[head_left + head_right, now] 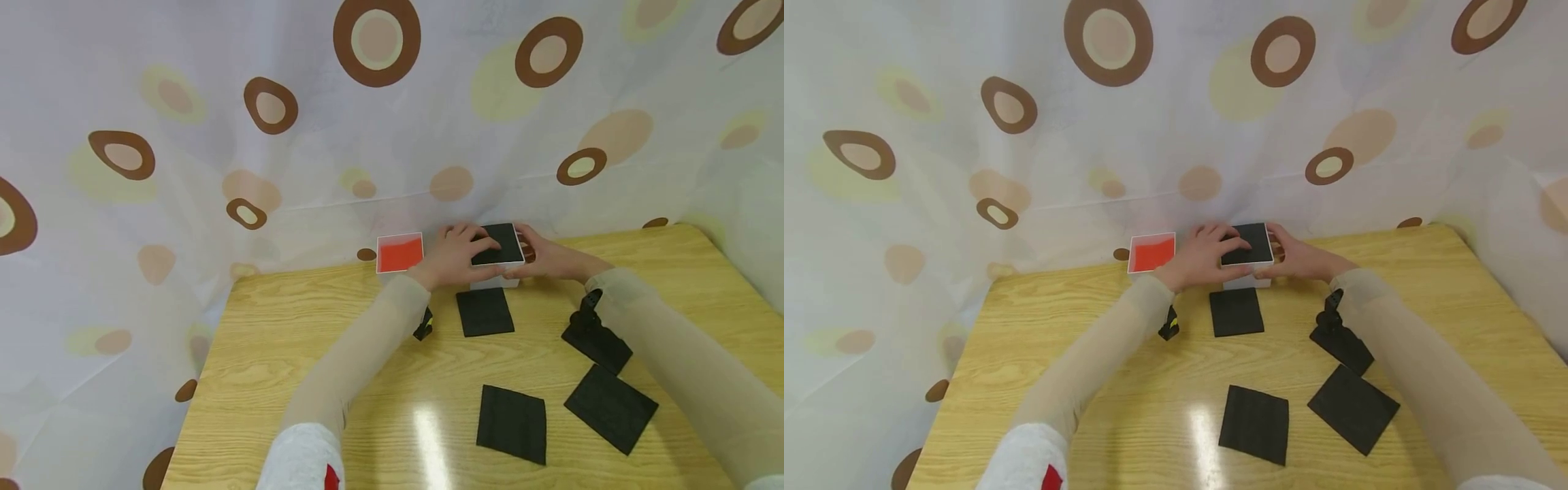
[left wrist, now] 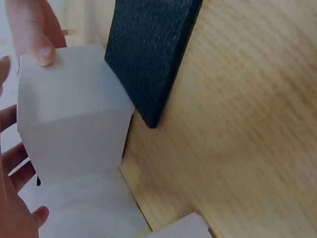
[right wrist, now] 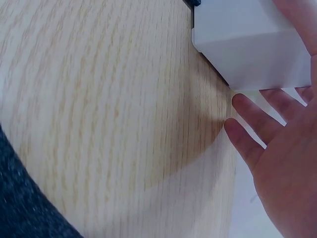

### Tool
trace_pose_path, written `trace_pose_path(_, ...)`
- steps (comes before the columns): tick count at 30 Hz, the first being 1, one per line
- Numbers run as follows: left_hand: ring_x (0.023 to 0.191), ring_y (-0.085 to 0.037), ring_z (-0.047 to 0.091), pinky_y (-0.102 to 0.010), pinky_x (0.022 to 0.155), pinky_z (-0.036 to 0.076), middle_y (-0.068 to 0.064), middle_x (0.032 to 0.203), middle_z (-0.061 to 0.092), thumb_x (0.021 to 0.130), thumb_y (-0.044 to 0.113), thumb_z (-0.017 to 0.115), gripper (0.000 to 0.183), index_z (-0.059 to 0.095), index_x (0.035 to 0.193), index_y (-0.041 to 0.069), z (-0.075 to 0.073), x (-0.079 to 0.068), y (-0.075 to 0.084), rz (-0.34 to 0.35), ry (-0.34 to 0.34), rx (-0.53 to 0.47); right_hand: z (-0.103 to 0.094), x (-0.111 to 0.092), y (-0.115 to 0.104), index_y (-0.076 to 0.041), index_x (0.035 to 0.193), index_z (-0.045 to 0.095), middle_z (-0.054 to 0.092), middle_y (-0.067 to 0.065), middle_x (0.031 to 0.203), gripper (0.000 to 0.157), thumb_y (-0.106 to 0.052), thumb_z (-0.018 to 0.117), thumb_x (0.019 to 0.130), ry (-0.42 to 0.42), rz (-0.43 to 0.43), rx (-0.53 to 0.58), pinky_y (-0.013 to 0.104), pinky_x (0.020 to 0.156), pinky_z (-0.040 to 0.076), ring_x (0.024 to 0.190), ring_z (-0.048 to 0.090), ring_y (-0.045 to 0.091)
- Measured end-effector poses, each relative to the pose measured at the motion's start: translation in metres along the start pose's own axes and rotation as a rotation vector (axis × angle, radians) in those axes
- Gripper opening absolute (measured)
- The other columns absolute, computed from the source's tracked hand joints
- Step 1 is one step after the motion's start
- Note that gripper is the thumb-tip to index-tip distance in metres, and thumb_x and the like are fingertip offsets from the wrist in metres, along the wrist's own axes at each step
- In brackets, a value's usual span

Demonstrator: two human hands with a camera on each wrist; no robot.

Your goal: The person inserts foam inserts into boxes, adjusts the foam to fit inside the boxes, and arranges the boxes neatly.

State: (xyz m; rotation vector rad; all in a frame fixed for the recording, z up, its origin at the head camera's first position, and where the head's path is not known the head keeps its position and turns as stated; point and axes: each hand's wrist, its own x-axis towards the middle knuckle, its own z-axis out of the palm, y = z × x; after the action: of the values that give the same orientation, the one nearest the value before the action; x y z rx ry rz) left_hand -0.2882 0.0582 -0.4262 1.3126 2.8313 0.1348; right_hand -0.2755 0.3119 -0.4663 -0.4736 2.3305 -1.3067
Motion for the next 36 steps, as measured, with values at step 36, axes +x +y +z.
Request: trace_pose_path(36, 0.144, -0.013, 0.043, -0.068, 0.123, 0.006, 0.009, 0.154, 0.052, 0.107, 0.066, 0.030, 0.057, 0.055, 0.150, 0.036, 0.017, -0.003, 0.012, -0.022, -0.007, 0.140, 0.001, -0.002, -0.001, -0.014, 0.164, 0.003, 0.025, 0.028, 0.161, 0.099, -0.016, 0.076, 0.097, 0.020, -0.014, -0.012, 0.058, 0.107, 0.043, 0.133, 0.046, 0.044)
